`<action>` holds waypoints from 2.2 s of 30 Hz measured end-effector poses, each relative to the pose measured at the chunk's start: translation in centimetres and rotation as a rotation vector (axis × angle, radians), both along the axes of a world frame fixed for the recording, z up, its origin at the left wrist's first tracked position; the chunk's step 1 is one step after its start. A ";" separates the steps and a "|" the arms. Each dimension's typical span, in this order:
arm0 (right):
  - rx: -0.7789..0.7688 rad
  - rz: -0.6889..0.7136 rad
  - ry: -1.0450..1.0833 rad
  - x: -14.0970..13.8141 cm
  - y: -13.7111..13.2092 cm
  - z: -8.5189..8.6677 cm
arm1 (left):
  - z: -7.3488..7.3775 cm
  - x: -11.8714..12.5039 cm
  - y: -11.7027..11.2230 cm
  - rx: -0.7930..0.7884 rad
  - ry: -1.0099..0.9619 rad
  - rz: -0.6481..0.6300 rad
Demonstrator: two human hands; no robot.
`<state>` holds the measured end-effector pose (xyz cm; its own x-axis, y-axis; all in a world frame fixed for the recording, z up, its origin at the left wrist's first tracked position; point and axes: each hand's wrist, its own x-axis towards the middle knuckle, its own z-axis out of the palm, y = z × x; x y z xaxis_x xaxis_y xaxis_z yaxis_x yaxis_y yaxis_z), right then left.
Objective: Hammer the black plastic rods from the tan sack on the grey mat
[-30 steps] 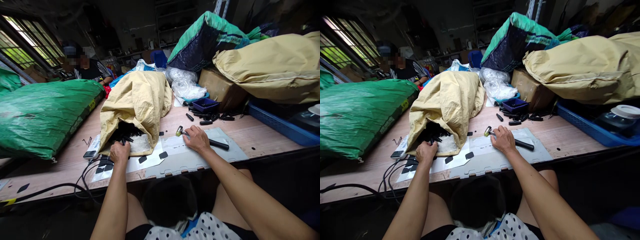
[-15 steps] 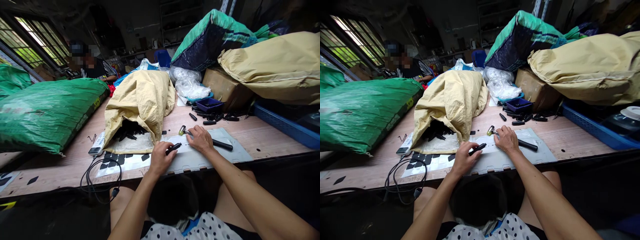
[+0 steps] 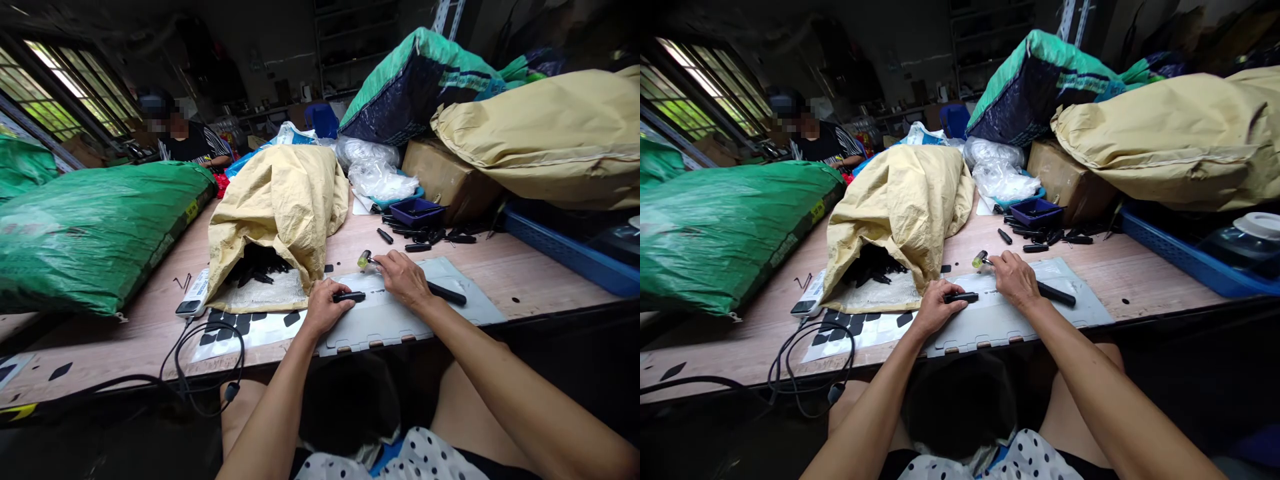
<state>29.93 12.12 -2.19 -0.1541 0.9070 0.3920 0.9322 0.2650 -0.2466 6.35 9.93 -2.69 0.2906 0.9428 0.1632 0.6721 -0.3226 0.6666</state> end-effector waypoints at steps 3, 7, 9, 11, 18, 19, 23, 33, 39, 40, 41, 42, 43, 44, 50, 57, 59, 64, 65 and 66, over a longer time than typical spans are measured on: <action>0.040 0.065 0.174 -0.5 -1.8 1.2 | 0.1 0.1 0.1 -0.009 0.003 0.014; 0.013 0.253 0.357 -1.5 -4.5 1.9 | 0.1 0.3 0.0 -0.031 -0.010 0.035; -0.014 0.282 0.379 -2.0 -5.5 1.9 | 0.1 0.3 0.0 -0.040 -0.022 0.046; -0.019 0.289 0.380 -2.4 -6.1 1.8 | 0.0 0.4 0.0 -0.042 -0.034 0.055; -0.077 0.270 0.252 -3.1 -6.8 1.3 | 0.0 0.4 0.1 -0.036 0.000 0.066; -0.083 0.265 0.233 -3.0 -6.7 1.4 | 0.0 0.4 0.1 -0.034 0.000 0.068; -0.002 0.206 0.276 -2.2 -6.7 1.8 | -0.2 0.4 0.1 -0.019 -0.035 0.062; -0.023 0.140 0.253 -0.9 -5.9 2.2 | 0.1 0.4 -0.1 -0.013 -0.017 0.040; -0.047 -0.051 0.108 0.1 -1.4 1.7 | 0.3 0.2 -0.1 -0.031 0.002 0.042; -0.058 -0.063 0.066 0.2 -0.7 1.2 | 0.2 0.2 -0.1 -0.031 0.000 0.041; -0.064 -0.069 0.031 0.4 -0.1 0.7 | 0.1 0.1 -0.1 -0.031 -0.003 0.039; -0.066 -0.068 0.001 0.5 0.4 0.2 | 0.1 0.1 -0.1 -0.031 -0.006 0.040; -0.064 -0.063 -0.024 0.6 0.7 -0.3 | 0.0 0.1 0.0 -0.031 -0.010 0.040; -0.058 -0.056 -0.043 0.6 1.0 -0.7 | -0.1 0.1 0.0 -0.030 -0.012 0.039; 0.008 -0.070 -0.080 0.0 1.2 -1.6 | -0.1 0.1 0.0 -0.020 -0.013 0.029; 0.074 -0.086 -0.102 -0.4 0.7 -2.0 | 0.2 0.3 -0.2 -0.019 -0.010 0.034; 0.079 -0.091 -0.108 -0.5 0.8 -2.1 | 0.0 0.2 -0.2 -0.014 -0.016 0.029; 0.073 -0.095 -0.106 -0.5 0.9 -2.2 | -0.8 -0.2 0.4 0.003 -0.019 -0.006; 0.071 -0.096 -0.105 -0.5 0.9 -2.2 | -0.7 -0.3 0.5 0.005 -0.021 -0.014; 0.070 -0.098 -0.105 -0.5 0.9 -2.1 | -0.4 -0.3 0.4 0.011 -0.036 -0.017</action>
<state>29.40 13.03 -4.33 -0.1091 0.8909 0.4410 0.9741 0.1842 -0.1311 6.05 10.32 -3.09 0.3005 0.9358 0.1842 0.6422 -0.3413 0.6863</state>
